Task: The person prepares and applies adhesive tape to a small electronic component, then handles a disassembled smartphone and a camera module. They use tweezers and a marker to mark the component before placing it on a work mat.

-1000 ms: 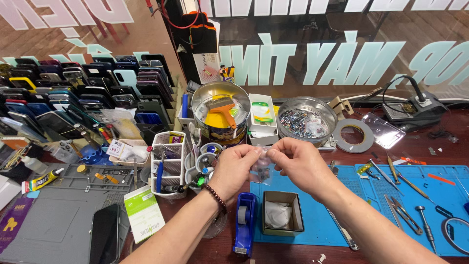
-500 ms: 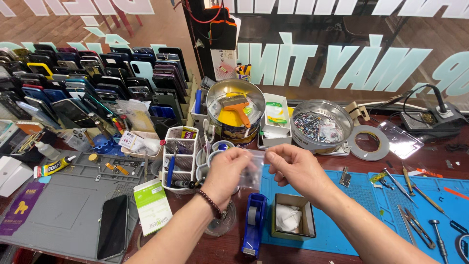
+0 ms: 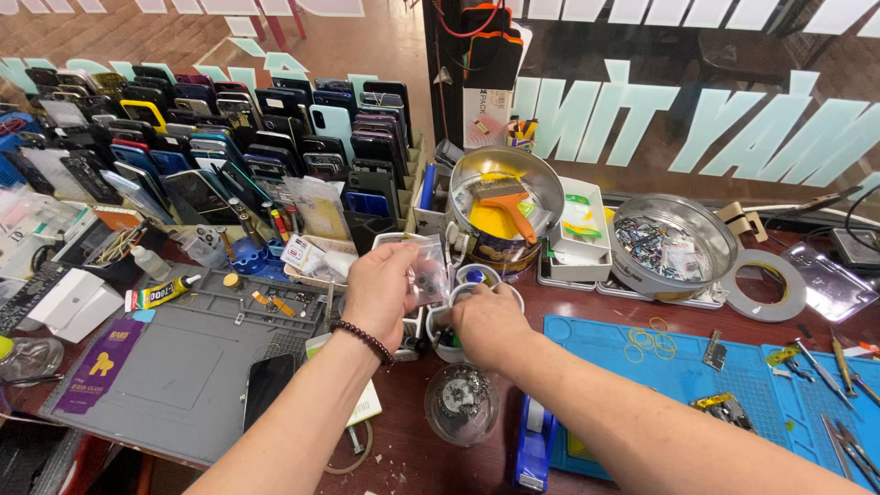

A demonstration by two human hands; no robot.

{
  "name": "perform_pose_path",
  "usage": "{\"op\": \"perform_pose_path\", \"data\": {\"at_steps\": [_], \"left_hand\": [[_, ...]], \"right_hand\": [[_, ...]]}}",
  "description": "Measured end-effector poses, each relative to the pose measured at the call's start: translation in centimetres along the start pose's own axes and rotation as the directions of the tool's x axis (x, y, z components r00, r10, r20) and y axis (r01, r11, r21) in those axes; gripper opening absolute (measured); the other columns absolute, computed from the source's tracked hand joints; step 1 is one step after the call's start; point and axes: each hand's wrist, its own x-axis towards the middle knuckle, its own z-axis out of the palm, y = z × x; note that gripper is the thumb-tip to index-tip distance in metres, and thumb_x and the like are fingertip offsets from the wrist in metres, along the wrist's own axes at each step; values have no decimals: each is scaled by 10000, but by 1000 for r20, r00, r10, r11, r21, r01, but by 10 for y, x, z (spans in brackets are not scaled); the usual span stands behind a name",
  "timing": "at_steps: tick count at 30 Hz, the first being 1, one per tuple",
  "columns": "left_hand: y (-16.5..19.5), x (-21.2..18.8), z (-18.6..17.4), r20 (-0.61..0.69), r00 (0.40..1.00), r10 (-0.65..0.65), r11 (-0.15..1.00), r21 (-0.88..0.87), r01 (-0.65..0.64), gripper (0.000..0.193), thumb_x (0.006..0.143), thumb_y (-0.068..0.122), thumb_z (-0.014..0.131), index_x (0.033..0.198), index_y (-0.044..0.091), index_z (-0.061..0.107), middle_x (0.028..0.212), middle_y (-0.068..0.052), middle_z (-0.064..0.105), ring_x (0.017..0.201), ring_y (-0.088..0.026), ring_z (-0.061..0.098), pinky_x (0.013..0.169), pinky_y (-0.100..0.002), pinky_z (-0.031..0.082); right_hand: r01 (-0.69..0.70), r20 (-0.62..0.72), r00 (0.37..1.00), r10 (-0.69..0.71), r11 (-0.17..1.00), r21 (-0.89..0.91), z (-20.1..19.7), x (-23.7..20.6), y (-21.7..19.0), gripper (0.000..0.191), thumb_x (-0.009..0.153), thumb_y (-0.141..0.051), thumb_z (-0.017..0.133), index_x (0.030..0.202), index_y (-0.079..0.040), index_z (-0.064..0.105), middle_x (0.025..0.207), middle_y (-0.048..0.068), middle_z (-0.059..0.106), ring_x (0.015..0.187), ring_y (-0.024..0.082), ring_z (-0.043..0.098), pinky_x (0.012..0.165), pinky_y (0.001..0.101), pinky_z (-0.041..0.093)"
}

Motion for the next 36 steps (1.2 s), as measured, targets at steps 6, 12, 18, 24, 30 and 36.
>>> {"op": "perform_pose_path", "data": {"at_steps": [6,12,18,24,30,36], "left_hand": [[6,5,-8,127,982,-139,981,-119,154,192,951,160,582,1066,20,646,906,-92,718,789,-207,714,661,-382,629],[-9,12,25,384,863,-328,932,-17,362,169,959,157,600,1063,39,665,906,-60,708,778,-193,690,650,-374,582],[-51,-21,116,584,718,-378,874,-30,485,209,955,106,584,1104,1,686,970,-79,729,840,-198,694,764,-367,594],[-91,-55,196,425,763,-487,872,193,450,177,957,160,607,1104,85,670,1010,-26,692,921,-181,622,830,-427,510],[-125,-68,271,529,718,-453,829,-46,557,273,967,206,567,1134,5,650,1066,-116,730,972,-221,700,850,-374,559],[-145,-86,318,670,624,-403,741,-161,652,288,1012,198,565,1173,-31,632,1055,-122,730,907,-216,715,769,-324,592]], "right_hand": [[-131,-192,968,159,980,151,1,-4,5,271,820,-146,679,1069,-198,774,1008,52,733,1013,271,651,847,434,488],[-283,-168,671,722,459,842,-41,-68,57,201,928,-233,650,973,-78,771,770,48,720,702,140,639,625,316,510],[58,70,601,797,-131,990,-48,-134,96,199,968,-216,674,1082,-59,720,903,22,665,787,119,588,690,314,489],[250,128,613,780,-344,905,-41,-201,156,201,990,-256,541,1071,-87,615,905,23,684,865,148,662,748,359,543],[29,46,840,540,-129,991,-31,-268,230,263,1039,-251,531,1116,-45,675,800,-32,545,645,73,473,579,258,422],[-242,250,839,484,-81,967,-28,-295,260,301,1016,-299,518,1026,-84,727,643,-55,453,471,57,317,416,246,235]]}}
